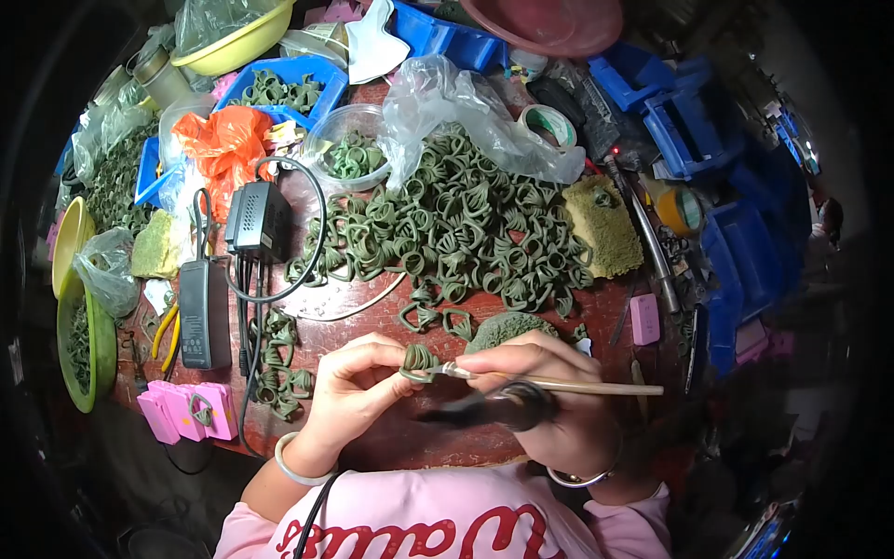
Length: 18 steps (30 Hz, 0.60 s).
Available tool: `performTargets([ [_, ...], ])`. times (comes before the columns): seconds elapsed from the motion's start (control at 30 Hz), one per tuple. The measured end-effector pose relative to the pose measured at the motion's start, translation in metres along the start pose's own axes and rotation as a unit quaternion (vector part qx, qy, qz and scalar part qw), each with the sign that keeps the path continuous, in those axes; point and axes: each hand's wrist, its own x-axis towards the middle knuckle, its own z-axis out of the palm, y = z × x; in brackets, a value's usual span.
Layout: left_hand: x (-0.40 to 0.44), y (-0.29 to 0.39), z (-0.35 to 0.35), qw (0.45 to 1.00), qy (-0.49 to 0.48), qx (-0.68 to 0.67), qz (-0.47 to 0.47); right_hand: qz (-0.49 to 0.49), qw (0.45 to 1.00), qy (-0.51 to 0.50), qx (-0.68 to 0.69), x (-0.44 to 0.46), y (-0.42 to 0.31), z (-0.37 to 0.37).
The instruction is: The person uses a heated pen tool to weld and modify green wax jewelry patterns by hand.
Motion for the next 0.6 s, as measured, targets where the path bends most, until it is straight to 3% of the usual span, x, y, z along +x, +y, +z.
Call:
performTargets([
  [0.53,0.001,-0.009,-0.001,0.996,-0.002,0.072,0.051,-0.064,0.996,-0.050,-0.047,0.010,0.001,0.014],
  [0.6,-0.001,-0.008,0.000,0.998,0.002,0.056,0.023,-0.070,0.995,-0.063,-0.045,0.010,0.001,0.015],
])
